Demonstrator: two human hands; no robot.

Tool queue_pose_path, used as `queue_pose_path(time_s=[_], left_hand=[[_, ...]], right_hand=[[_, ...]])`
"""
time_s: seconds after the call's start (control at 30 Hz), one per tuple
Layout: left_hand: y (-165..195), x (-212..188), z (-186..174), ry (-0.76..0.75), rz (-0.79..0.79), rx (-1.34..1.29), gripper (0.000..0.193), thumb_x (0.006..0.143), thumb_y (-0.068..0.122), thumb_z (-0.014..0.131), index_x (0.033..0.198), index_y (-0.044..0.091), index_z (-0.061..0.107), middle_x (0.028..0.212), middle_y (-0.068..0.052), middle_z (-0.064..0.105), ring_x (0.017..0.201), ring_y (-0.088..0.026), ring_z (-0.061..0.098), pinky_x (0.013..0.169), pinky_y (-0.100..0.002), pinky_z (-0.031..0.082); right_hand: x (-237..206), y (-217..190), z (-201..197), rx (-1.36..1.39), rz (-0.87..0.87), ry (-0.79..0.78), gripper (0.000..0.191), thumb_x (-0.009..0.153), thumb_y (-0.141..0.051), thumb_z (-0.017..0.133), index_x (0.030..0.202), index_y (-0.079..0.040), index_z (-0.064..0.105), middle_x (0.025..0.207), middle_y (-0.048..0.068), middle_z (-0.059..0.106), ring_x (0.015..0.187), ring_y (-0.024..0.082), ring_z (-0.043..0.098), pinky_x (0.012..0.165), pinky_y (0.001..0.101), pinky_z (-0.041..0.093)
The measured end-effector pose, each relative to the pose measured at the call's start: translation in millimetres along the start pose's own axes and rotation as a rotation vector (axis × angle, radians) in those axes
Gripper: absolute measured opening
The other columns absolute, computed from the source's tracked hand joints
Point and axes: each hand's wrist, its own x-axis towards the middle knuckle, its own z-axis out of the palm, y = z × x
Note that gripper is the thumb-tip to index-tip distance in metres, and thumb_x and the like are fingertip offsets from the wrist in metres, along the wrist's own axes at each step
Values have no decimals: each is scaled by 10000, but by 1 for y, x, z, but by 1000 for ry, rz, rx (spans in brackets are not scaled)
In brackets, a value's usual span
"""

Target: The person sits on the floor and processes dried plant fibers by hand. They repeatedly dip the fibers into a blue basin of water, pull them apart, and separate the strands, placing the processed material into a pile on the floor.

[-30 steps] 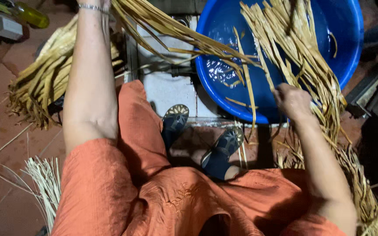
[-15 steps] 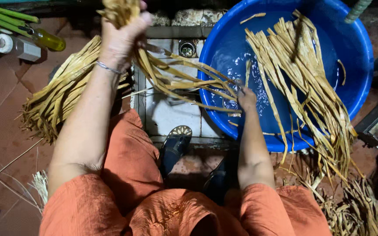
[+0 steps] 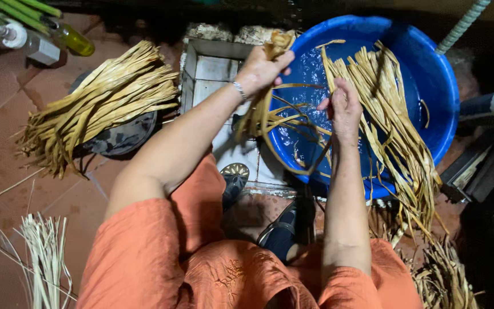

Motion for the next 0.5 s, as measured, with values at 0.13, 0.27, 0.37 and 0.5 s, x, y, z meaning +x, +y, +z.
queue_pose_path(time_s=[0.13,0.27,0.37,0.5], left_hand=[[1,-19,21,23,33,-77,228,909,268,761,1000,63,721,783,39,698,553,-54,602,508,-227,535],[10,-39,42,15,143,-247,206,910,233,777,977,40,749,772,26,697,581,-64,599,529,-247,537],[19,-55,51,64,125,-334,196,906,218,774,944,30,737,737,6,683,564,-77,591,493,-271,521],[26,-64,56,-12,310,-218,224,920,252,741,960,31,736,674,-23,674,513,-113,605,471,-295,510]], right_hand=[[-28,-18,26,67,-116,-64,226,1117,-217,567,1202,-14,619,853,48,721,657,63,562,593,195,444],[-47,-30,42,25,-251,-144,213,1098,-202,599,1179,-5,608,944,62,727,781,88,664,682,227,543],[-51,-42,40,-33,-216,-158,187,1087,-208,613,1149,-31,619,934,51,724,734,81,628,661,226,521],[-30,-48,29,-276,-360,-249,242,1150,-206,555,1000,-31,629,877,14,652,708,102,575,628,268,473]])
